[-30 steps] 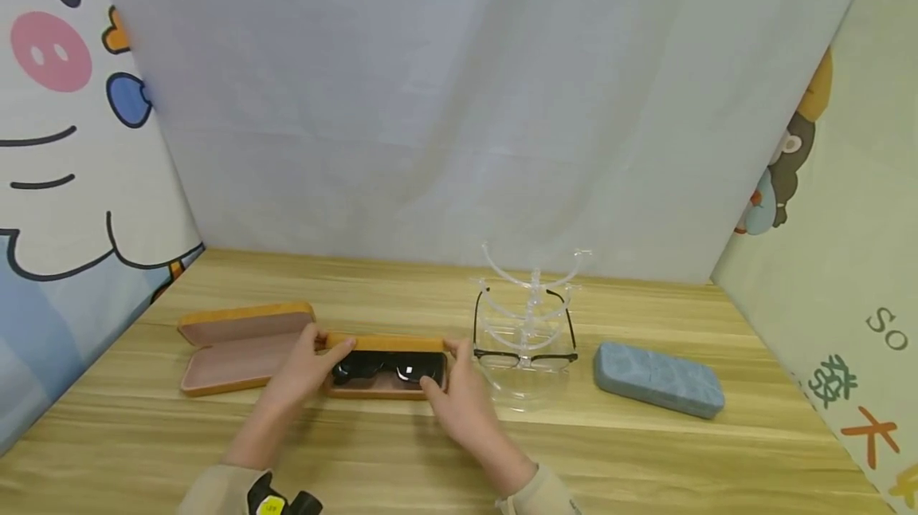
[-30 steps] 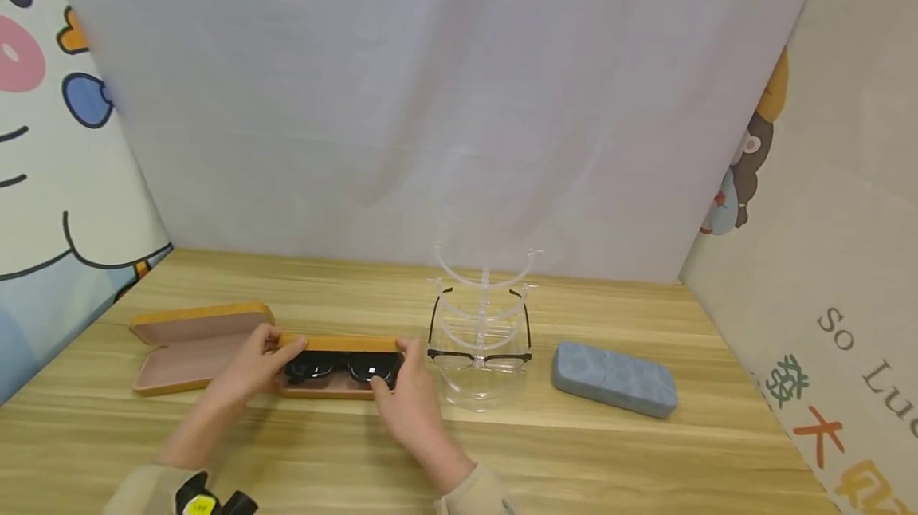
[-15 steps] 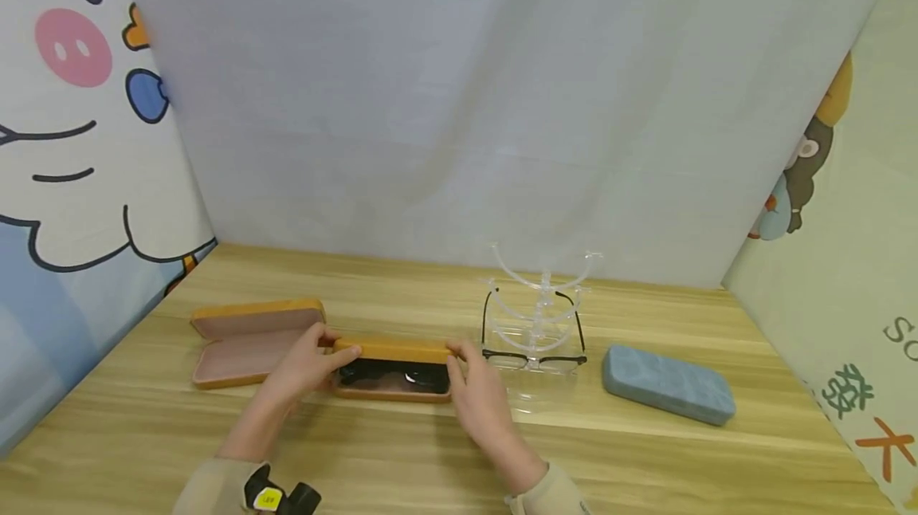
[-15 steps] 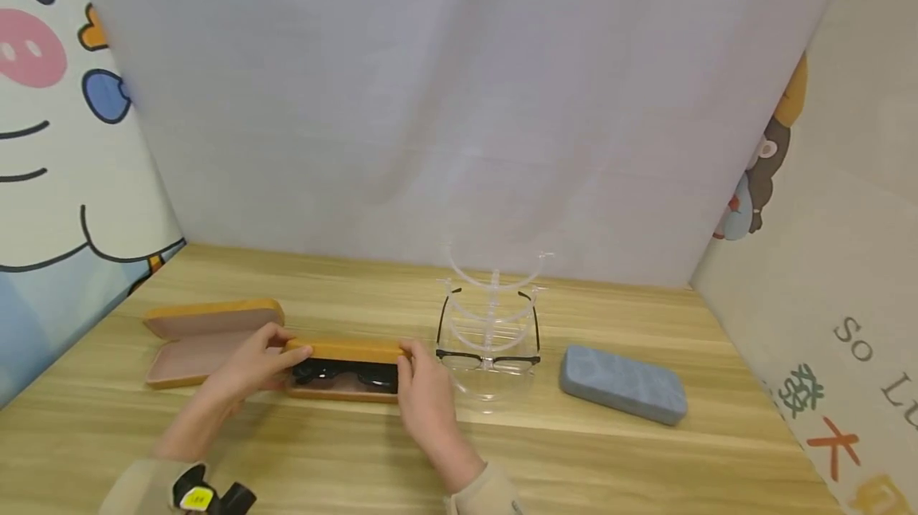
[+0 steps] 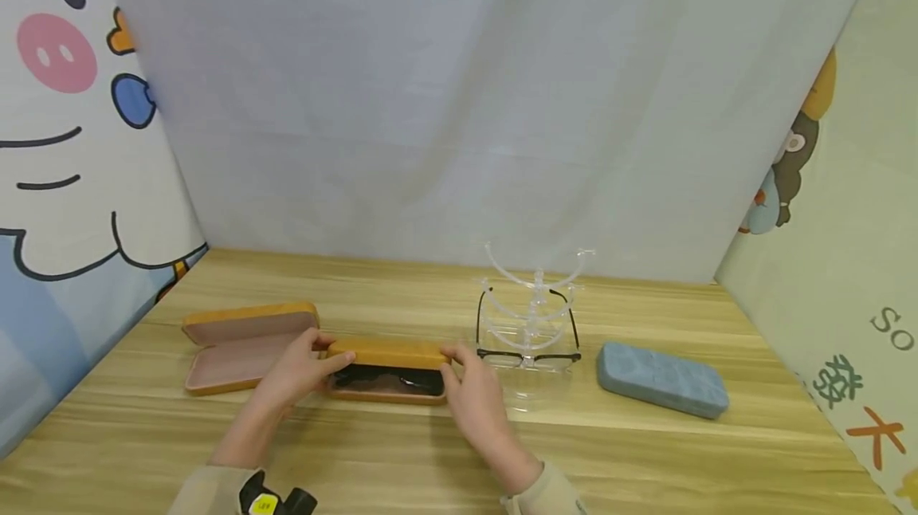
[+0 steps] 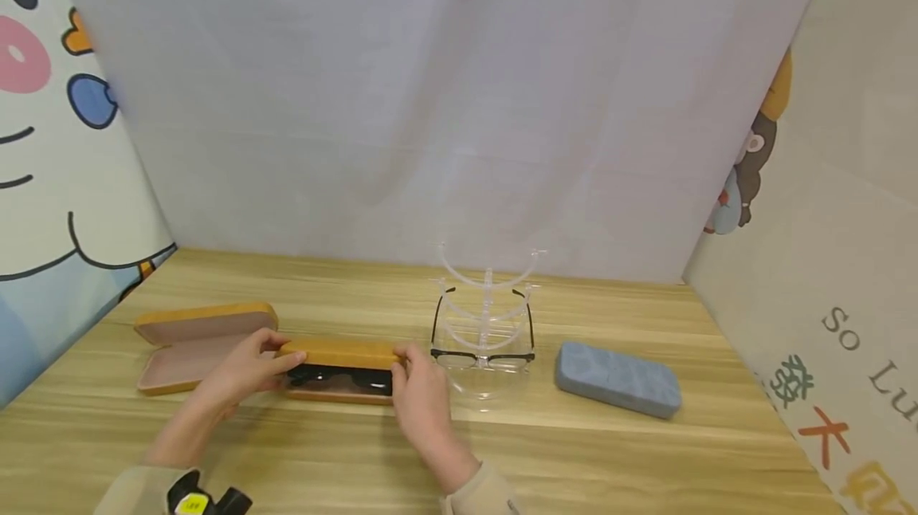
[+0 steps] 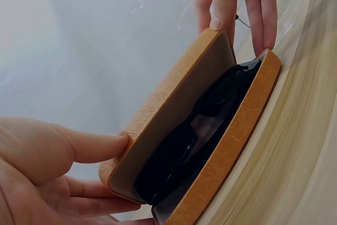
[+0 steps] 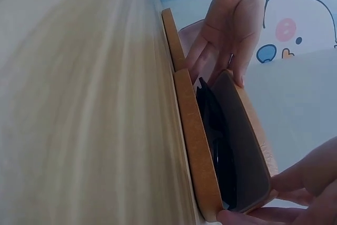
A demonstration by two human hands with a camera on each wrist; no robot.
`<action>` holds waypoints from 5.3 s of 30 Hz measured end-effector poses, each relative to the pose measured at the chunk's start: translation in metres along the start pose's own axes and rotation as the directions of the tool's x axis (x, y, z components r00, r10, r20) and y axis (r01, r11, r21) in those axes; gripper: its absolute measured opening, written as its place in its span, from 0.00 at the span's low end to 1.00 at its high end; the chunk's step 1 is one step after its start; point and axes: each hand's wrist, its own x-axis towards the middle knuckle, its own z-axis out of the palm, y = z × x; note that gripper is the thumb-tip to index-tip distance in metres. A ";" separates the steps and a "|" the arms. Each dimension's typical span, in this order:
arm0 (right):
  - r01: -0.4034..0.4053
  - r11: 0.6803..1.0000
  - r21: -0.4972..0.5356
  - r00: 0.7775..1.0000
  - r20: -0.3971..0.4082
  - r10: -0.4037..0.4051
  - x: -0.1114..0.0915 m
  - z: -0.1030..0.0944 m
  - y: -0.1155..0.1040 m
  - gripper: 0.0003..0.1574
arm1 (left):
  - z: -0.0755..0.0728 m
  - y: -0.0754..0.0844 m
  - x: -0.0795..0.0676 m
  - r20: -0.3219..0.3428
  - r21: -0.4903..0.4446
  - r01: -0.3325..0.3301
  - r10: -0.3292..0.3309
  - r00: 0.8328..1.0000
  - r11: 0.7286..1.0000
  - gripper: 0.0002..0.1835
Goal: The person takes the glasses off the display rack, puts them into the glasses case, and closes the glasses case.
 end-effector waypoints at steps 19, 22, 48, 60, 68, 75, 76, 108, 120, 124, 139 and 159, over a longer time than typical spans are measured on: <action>-0.050 0.998 0.034 0.997 0.057 0.048 0.003 -0.003 0.005 0.14 | 0.001 -0.004 0.004 -0.020 0.096 -0.004 0.006 1.000 0.995 0.27; -0.048 0.999 0.017 0.997 0.065 0.047 0.001 -0.001 0.008 0.13 | 0.003 -0.005 0.004 -0.032 0.139 -0.008 0.013 0.999 0.990 0.24; -0.120 0.990 -0.077 0.990 -0.080 0.114 -0.007 -0.095 0.029 0.09 | 0.066 0.050 0.004 -0.152 0.185 -0.191 0.220 0.964 0.964 0.14; -0.171 0.967 -0.191 0.971 -0.199 0.132 -0.002 -0.129 0.057 0.15 | 0.123 0.075 0.023 -0.087 0.048 -0.288 0.291 0.953 0.957 0.13; -0.157 0.978 -0.135 0.982 -0.122 0.141 -0.002 -0.134 0.071 0.20 | 0.141 0.081 0.026 -0.067 -0.010 -0.250 0.249 0.966 0.968 0.15; -0.195 0.977 -0.087 0.979 -0.084 0.188 0.002 -0.133 0.075 0.22 | 0.144 0.081 0.026 -0.001 -0.102 -0.204 0.205 0.979 0.974 0.18; -0.196 0.978 -0.073 0.978 -0.083 0.190 0.002 -0.131 0.075 0.22 | 0.143 0.081 0.026 -0.002 -0.112 -0.199 0.200 0.980 0.974 0.17; -0.185 0.982 -0.039 0.982 -0.035 0.184 -0.008 -0.156 0.030 0.13 | 0.106 0.101 0.019 -0.051 -0.256 -0.256 0.252 0.966 0.932 0.10; -0.134 0.991 0.021 0.989 -0.056 0.135 -0.020 -0.164 0.001 0.12 | 0.089 0.115 0.002 -0.103 -0.278 -0.286 0.267 0.958 0.917 0.08; -0.143 0.989 0.045 0.988 -0.056 0.146 -0.024 -0.168 -0.006 0.14 | 0.085 0.123 -0.006 -0.146 -0.285 -0.300 0.268 0.952 0.910 0.07; -0.097 0.985 0.140 0.990 -0.089 0.110 -0.034 -0.176 -0.020 0.14 | 0.070 0.136 -0.028 -0.111 -0.360 -0.338 0.320 0.941 0.870 0.09; -0.077 0.914 0.397 0.991 -0.069 0.113 -0.032 -0.169 -0.021 0.19 | 0.062 0.134 -0.031 -0.056 -0.425 -0.310 0.318 0.947 0.850 0.10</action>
